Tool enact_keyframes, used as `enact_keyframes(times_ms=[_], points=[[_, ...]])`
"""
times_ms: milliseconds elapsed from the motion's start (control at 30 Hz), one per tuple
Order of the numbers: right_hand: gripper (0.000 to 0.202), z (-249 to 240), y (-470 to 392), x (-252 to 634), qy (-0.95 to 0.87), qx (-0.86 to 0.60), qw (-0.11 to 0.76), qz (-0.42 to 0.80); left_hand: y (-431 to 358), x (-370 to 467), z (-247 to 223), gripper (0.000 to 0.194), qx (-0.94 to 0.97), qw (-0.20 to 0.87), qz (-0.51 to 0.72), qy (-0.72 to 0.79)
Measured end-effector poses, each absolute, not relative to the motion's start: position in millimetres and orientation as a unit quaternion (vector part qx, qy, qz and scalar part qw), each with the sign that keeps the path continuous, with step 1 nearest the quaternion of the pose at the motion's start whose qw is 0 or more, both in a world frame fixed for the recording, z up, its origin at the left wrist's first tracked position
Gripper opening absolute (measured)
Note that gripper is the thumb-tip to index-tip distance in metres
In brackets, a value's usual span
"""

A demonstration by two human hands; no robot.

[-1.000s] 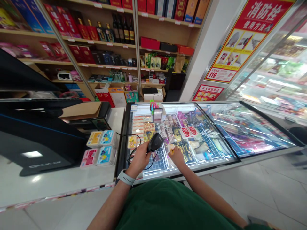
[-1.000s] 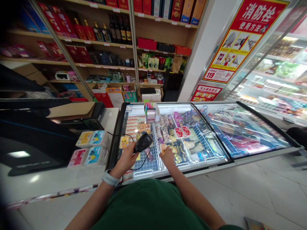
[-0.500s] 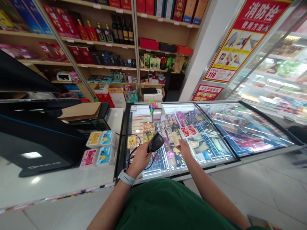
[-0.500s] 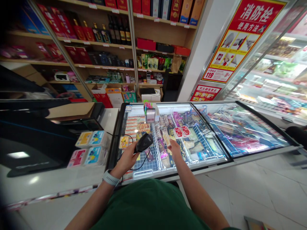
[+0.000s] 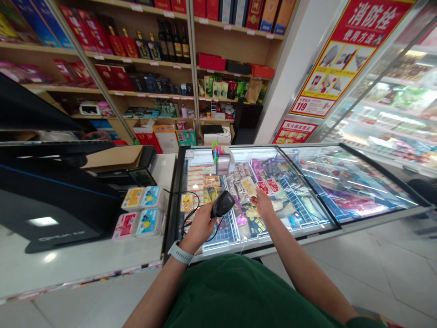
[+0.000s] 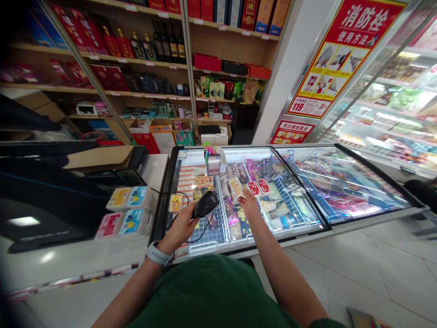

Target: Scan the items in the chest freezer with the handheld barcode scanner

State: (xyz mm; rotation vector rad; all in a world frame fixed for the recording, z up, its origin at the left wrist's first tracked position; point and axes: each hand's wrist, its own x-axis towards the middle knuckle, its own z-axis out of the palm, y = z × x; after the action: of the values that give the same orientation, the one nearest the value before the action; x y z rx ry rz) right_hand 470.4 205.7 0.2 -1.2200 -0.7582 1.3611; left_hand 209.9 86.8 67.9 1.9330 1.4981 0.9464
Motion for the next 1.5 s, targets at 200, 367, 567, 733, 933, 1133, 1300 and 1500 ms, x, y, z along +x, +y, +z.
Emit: enact_keyframes(times_ms=[200,367,567,733,933,1133,1300,1500], points=[[0.04,17.3,219.9,462.4,-0.333,-0.491,0.552,0.586,86.2,208.0,65.4,0.048,0.714,0.253,0.352,0.55],[0.037,27.6,227.1,456.8,-0.306,-0.463,0.562,0.613,85.5,206.7,64.0,0.049,0.711,0.254,0.357,0.551],[0.03,38.2,231.5,450.3,-0.285,-0.456,0.569,0.623,85.6,206.1,63.7,0.05,0.714,0.256,0.359,0.544],[0.026,46.1,232.1,447.4,-0.273,-0.445,0.577,0.628,85.7,205.3,62.1,0.051,0.716,0.249,0.357,0.546],[0.026,48.7,232.0,447.0,-0.274,-0.442,0.574,0.633,85.5,205.6,61.8,0.054,0.72,0.241,0.361,0.541],[0.025,51.3,229.7,445.2,-0.27,-0.445,0.574,0.632,86.1,206.2,62.3,0.053,0.724,0.234,0.364,0.537],[0.025,52.0,228.3,444.9,-0.269,-0.444,0.571,0.636,87.8,206.1,61.1,0.052,0.726,0.234,0.357,0.538],[0.025,52.4,228.2,443.5,-0.271,-0.449,0.568,0.634,88.6,206.6,59.5,0.053,0.728,0.234,0.358,0.535]])
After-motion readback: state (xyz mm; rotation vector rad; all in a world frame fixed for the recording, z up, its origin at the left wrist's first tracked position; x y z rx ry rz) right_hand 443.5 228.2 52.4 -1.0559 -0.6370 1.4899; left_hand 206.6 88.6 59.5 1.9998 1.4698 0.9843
